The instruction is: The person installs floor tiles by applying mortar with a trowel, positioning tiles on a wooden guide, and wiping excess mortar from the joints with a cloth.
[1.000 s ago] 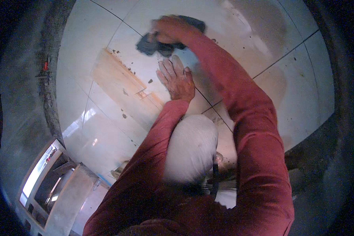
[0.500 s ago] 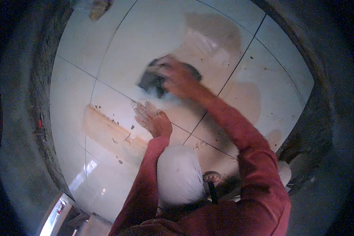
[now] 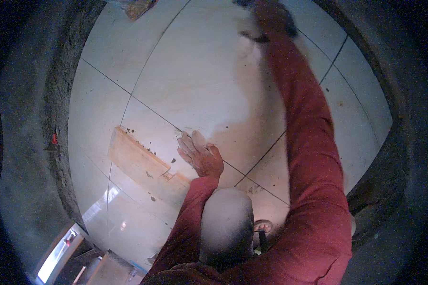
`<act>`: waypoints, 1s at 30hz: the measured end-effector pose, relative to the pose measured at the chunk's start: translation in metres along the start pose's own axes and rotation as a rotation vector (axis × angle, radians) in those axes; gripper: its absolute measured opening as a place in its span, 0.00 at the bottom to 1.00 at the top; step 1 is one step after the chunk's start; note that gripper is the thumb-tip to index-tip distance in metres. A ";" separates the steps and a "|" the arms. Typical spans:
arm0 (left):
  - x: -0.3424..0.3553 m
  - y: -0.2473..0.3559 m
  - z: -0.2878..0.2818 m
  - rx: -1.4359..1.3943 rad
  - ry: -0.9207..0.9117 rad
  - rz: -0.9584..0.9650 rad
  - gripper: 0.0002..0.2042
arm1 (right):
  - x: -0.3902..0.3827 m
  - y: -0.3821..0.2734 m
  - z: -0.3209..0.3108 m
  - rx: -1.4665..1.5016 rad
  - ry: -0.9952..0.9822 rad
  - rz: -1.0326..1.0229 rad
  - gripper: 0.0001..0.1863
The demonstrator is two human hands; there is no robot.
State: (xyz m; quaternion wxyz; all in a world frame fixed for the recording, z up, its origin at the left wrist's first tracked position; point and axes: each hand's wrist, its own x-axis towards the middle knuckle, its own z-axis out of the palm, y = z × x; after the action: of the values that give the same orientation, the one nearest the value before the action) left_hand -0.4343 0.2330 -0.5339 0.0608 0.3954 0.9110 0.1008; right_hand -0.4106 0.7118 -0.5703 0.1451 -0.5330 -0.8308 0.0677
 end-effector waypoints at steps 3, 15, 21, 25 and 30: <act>0.005 0.009 -0.004 -0.051 -0.008 0.026 0.34 | -0.026 0.106 -0.030 -0.293 0.256 0.000 0.20; 0.004 0.009 0.001 -0.049 -0.060 0.014 0.36 | -0.096 0.092 -0.066 -0.532 -0.193 -0.007 0.28; 0.002 0.012 0.004 0.014 -0.038 0.036 0.34 | -0.118 0.071 -0.056 -0.455 0.095 -0.028 0.27; 0.002 0.016 0.003 0.042 -0.047 0.034 0.34 | -0.200 0.020 -0.095 -0.301 -0.210 -0.122 0.24; -0.002 0.009 0.007 0.082 0.033 0.043 0.34 | -0.290 0.073 -0.231 0.629 -0.660 -0.209 0.19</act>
State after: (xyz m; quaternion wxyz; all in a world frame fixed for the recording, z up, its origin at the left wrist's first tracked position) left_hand -0.4254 0.2390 -0.5381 0.0272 0.4154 0.9064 0.0710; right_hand -0.1620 0.4700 -0.4197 0.0335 -0.3265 -0.8209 0.4674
